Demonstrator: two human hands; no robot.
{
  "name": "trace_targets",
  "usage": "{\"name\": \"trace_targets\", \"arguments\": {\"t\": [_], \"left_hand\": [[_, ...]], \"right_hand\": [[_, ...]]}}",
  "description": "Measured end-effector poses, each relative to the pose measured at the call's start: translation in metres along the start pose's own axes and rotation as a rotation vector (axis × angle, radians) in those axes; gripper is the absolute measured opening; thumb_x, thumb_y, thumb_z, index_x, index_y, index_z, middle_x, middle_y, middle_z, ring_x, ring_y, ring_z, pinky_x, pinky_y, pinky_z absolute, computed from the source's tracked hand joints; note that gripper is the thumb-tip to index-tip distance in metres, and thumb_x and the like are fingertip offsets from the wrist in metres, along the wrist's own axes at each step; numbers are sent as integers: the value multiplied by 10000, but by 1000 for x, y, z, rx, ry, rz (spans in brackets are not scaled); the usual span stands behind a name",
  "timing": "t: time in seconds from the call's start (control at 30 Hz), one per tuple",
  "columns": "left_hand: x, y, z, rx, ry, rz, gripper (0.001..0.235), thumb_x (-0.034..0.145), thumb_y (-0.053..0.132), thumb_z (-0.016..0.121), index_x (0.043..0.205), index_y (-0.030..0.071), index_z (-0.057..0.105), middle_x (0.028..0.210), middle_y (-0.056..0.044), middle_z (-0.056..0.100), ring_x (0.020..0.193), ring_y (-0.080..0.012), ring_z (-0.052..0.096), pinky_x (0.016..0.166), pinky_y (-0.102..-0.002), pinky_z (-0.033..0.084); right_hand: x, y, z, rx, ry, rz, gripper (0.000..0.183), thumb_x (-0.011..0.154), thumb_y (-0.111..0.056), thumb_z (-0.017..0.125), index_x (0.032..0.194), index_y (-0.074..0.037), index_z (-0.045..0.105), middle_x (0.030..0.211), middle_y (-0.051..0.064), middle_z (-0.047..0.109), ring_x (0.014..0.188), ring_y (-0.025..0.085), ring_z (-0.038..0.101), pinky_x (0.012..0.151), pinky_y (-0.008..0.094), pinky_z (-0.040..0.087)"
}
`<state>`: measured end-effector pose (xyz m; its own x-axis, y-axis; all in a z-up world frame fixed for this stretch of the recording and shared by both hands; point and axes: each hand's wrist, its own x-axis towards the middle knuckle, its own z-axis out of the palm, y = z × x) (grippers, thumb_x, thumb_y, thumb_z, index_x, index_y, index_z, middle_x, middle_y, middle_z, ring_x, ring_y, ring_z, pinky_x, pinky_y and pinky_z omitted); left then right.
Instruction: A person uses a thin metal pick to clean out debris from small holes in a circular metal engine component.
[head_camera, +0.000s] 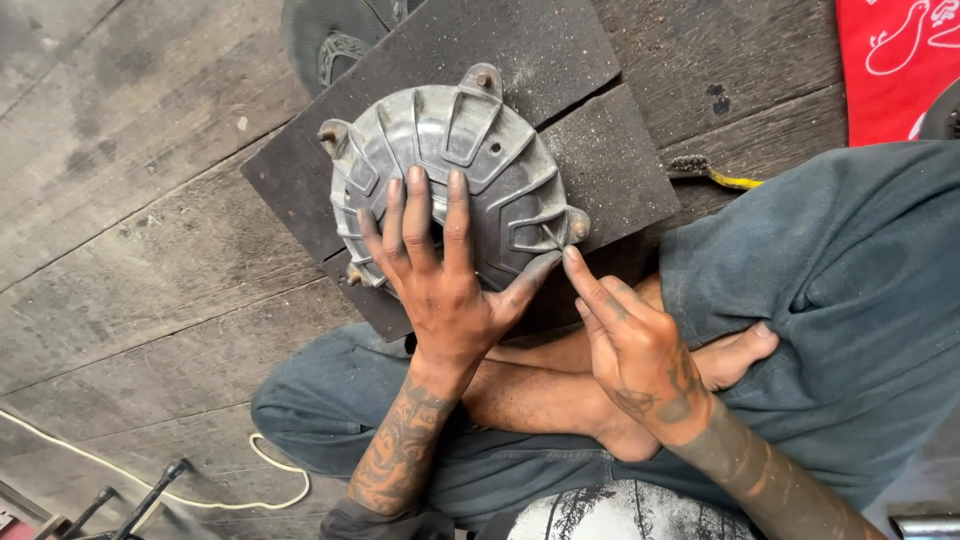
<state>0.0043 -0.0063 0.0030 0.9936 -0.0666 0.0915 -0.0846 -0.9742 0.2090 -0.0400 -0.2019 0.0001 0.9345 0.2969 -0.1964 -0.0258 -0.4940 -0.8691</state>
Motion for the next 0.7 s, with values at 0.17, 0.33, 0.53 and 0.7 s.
{"name": "trace_targets", "arguments": {"t": [0.17, 0.33, 0.53, 0.7], "left_hand": [[1, -2, -3, -28, -12, 16, 957, 867, 784, 663, 1515, 100, 495, 1583, -201, 398, 1507, -408, 417, 1294, -722, 221], [0, -3, 0, -10, -29, 12, 976, 855, 791, 686, 1515, 96, 502, 1590, -197, 394, 1516, -400, 401, 1292, -700, 227], [0, -3, -2, -13, 17, 30, 955, 854, 760, 739, 1494, 85, 521, 1563, -199, 426, 1490, -401, 441, 1282, -721, 243], [2, -4, -2, -18, 13, 48, 949, 869, 781, 659, 1486, 71, 535, 1561, -203, 421, 1481, -412, 445, 1277, -740, 243]], "right_hand": [[-2, 2, -12, 56, -83, -5, 496, 1044, -37, 473, 1540, -47, 455, 1002, 140, 627, 820, 271, 622, 822, 368, 505], [-1, 4, -11, 46, -80, -24, 490, 1042, -16, 484, 1530, -49, 470, 1004, 107, 629, 828, 259, 638, 825, 364, 527], [-2, 7, -12, 93, -57, -25, 471, 1054, -19, 475, 1525, -39, 475, 985, 102, 629, 806, 237, 613, 814, 352, 515], [-2, 8, -9, 70, -50, -83, 466, 1051, 4, 485, 1516, -12, 467, 1063, 128, 656, 871, 260, 655, 861, 371, 525]]}}
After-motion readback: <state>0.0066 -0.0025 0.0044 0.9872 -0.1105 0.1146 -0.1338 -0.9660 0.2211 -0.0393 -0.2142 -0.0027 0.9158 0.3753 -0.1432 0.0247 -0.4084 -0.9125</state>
